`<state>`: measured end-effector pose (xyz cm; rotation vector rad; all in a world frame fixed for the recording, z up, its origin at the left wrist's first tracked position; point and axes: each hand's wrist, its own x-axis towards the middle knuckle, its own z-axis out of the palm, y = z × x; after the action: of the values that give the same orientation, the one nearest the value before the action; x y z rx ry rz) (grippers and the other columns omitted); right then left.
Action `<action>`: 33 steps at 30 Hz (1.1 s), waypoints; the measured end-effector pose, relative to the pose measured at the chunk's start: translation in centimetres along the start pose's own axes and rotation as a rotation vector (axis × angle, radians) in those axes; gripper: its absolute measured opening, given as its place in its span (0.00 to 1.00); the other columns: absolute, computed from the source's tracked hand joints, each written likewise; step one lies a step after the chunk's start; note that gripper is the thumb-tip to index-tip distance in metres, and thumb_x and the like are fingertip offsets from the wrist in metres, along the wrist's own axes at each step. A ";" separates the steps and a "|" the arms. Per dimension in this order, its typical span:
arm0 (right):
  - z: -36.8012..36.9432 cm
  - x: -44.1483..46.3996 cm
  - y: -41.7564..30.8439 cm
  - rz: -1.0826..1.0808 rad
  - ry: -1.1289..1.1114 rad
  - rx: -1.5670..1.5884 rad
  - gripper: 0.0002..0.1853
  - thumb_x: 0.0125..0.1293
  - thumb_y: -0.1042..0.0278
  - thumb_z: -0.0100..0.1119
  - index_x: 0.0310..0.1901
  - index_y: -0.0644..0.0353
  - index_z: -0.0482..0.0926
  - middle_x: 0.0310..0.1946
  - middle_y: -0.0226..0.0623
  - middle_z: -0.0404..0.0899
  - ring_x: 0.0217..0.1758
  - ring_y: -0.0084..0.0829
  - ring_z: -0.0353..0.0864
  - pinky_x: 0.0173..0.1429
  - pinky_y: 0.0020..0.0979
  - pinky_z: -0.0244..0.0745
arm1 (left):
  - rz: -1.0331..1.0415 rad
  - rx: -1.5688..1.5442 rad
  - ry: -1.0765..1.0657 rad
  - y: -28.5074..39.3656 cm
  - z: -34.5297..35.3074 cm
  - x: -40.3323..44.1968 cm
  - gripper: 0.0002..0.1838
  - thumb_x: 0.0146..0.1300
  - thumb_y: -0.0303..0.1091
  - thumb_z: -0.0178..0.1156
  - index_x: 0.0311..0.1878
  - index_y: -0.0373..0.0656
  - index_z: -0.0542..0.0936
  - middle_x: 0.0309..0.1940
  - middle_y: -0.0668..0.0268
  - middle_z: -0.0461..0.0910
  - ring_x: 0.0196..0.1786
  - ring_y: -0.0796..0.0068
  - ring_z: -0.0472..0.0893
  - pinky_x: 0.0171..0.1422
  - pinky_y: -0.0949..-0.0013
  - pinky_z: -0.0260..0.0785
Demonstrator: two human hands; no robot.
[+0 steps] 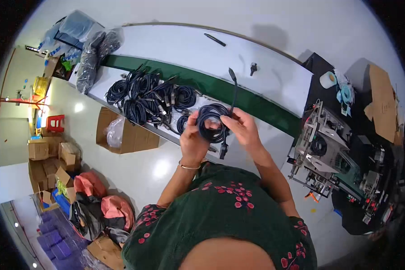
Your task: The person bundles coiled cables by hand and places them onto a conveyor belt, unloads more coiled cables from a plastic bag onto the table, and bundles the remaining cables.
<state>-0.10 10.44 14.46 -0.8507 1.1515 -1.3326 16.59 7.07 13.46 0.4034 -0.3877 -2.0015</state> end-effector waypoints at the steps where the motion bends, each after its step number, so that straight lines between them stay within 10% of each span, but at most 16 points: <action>1: -0.2 -0.3 -1.0 -0.035 0.019 -0.043 0.12 0.64 0.70 0.59 0.45 0.67 0.77 0.29 0.29 0.77 0.29 0.17 0.69 0.34 0.16 0.64 | -0.004 -0.006 -0.005 -0.5 0.2 0.1 0.25 0.55 0.28 0.49 0.59 0.42 0.71 0.36 0.57 0.74 0.40 0.64 0.75 0.58 0.54 0.63; 6: -1.6 -1.2 -2.1 -0.044 0.024 -0.264 0.15 0.62 0.72 0.58 0.50 0.67 0.76 0.34 0.33 0.80 0.32 0.21 0.73 0.38 0.20 0.69 | 0.279 0.888 0.171 -1.7 1.6 -0.3 0.29 0.53 0.30 0.60 0.61 0.40 0.71 0.47 0.57 0.72 0.51 0.57 0.72 0.65 0.52 0.60; 10: -1.6 -1.2 -1.6 -0.084 -0.055 -0.242 0.14 0.61 0.74 0.57 0.49 0.65 0.76 0.36 0.33 0.79 0.34 0.21 0.73 0.41 0.21 0.69 | 0.727 1.888 -0.507 -0.3 5.8 1.1 0.41 0.43 0.35 0.70 0.64 0.42 0.68 0.51 0.54 0.69 0.56 0.50 0.70 0.66 0.47 0.56; 26: -3.1 -0.7 0.2 -0.012 -0.114 0.530 0.10 0.61 0.76 0.56 0.46 0.64 0.76 0.40 0.34 0.79 0.39 0.21 0.74 0.47 0.22 0.68 | 0.584 1.813 -0.263 -4.7 2.3 4.1 0.35 0.34 0.33 0.72 0.52 0.41 0.72 0.42 0.57 0.74 0.39 0.56 0.76 0.42 0.59 0.70; 33: -9.2 -4.0 0.2 -0.105 0.330 -0.241 0.10 0.64 0.75 0.54 0.46 0.65 0.77 0.39 0.39 0.80 0.40 0.26 0.78 0.48 0.25 0.72 | 0.534 2.028 -0.421 -4.8 0.5 9.7 0.27 0.36 0.29 0.67 0.46 0.44 0.73 0.33 0.60 0.76 0.30 0.57 0.76 0.35 0.63 0.70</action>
<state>-8.32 15.78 12.44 -0.8941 1.5670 -1.4774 8.47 0.52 10.68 0.8772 -2.4169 -0.4964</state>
